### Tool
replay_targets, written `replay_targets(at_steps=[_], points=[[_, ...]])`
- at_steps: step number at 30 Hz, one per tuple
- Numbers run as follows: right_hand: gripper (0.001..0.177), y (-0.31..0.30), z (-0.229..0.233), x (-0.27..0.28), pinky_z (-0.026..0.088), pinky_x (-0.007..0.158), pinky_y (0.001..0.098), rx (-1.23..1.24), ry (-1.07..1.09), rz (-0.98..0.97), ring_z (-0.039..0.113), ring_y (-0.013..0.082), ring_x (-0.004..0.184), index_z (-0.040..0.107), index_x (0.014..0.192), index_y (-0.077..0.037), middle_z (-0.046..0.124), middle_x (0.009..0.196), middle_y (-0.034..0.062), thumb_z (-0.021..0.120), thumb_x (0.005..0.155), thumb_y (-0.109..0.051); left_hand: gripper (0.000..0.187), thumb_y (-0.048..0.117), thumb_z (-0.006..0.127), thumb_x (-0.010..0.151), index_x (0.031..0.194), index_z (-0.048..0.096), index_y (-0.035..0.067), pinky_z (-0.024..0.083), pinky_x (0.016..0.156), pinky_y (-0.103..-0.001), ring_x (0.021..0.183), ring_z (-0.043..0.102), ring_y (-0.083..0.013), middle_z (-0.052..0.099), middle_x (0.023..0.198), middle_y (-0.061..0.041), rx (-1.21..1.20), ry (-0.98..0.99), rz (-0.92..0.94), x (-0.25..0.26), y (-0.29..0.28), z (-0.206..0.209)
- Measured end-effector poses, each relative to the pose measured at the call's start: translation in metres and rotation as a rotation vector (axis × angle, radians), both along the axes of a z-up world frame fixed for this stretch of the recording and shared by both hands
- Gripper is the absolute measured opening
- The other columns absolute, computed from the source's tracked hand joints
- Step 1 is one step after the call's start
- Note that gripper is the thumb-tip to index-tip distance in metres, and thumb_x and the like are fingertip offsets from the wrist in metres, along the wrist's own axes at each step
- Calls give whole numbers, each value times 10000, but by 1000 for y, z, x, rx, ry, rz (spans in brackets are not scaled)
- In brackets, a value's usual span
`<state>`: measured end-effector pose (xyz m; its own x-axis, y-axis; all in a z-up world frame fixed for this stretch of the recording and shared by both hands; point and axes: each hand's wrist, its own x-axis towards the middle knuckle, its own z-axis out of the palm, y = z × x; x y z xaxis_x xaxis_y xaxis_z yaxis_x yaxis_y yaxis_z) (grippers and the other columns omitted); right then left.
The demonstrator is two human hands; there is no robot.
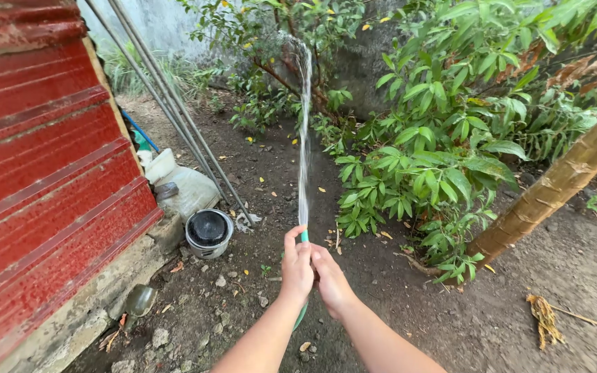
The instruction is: Watering trees and plants in a backyard using a garden hose.
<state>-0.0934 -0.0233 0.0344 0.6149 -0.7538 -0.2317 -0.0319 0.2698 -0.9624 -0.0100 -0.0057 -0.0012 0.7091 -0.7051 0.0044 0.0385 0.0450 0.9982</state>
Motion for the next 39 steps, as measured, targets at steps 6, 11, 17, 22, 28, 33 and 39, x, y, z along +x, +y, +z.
replay_targets(at_steps=[6, 11, 17, 22, 28, 33, 39], points=[[449, -1, 27, -8, 539, 1063, 428, -283, 251, -39, 648, 233, 1271, 497, 1447, -181, 663, 1419, 90, 396, 1032, -316, 517, 316, 439, 972, 1482, 510, 268, 389, 1021, -383, 1116, 442, -190, 480, 1193, -59, -21, -112, -67, -20, -3, 0], [747, -18, 57, -24, 513, 492, 235, -269, 282, -152, 559, 123, 564, -70, 1650, -376, 579, 1475, 173, 337, 1072, -134, 879, 464, 620, 868, 1634, 204, 343, 392, 1151, -511, 1382, 367, -217, 371, 1453, -70, 239, -98, -241, -15, 35, 9], [639, -48, 63, -32, 428, 352, 232, -235, 106, -234, 634, 173, 486, 315, 1593, -285, 742, 986, 140, 274, 1017, -11, 537, 423, 670, 747, 1282, 656, 380, 403, 835, -257, 953, 586, -84, 673, 1124, 85, 881, -277, -825, -14, 71, -121], [589, -44, 58, -41, 353, 356, 238, -293, 214, -277, 479, 121, 418, 476, 1493, -264, 680, 763, 74, 333, 989, 5, 255, 517, 456, 1075, 1066, 546, 279, 375, 938, -354, 904, 537, -96, 534, 908, 81, 1029, -436, -902, -16, 75, -122], [441, -55, 25, -52, 333, 362, 274, -263, 121, -381, 411, 130, 413, 487, 1435, -242, 642, 705, 70, 371, 1044, -74, 214, 462, 507, 1005, 1009, 539, 251, 340, 739, -311, 857, 514, -145, 538, 944, 23, 1061, -428, -955, -1, 68, -148], [440, -47, 16, -60, 311, 368, 268, -216, 172, -358, 411, 128, 412, 495, 1442, -255, 653, 714, 78, 381, 1046, -99, 206, 431, 523, 958, 1049, 549, 249, 360, 747, -318, 864, 532, -127, 550, 949, 35, 1125, -397, -995, -5, 74, -153], [428, -42, 10, -69, 324, 362, 258, -193, 133, -346, 410, 127, 414, 500, 1434, -261, 633, 706, 76, 382, 1058, -92, 284, 461, 526, 945, 1130, 590, 257, 387, 776, -336, 954, 553, -164, 580, 1049, 4, 1143, -387, -1019, -3, 77, -165]])
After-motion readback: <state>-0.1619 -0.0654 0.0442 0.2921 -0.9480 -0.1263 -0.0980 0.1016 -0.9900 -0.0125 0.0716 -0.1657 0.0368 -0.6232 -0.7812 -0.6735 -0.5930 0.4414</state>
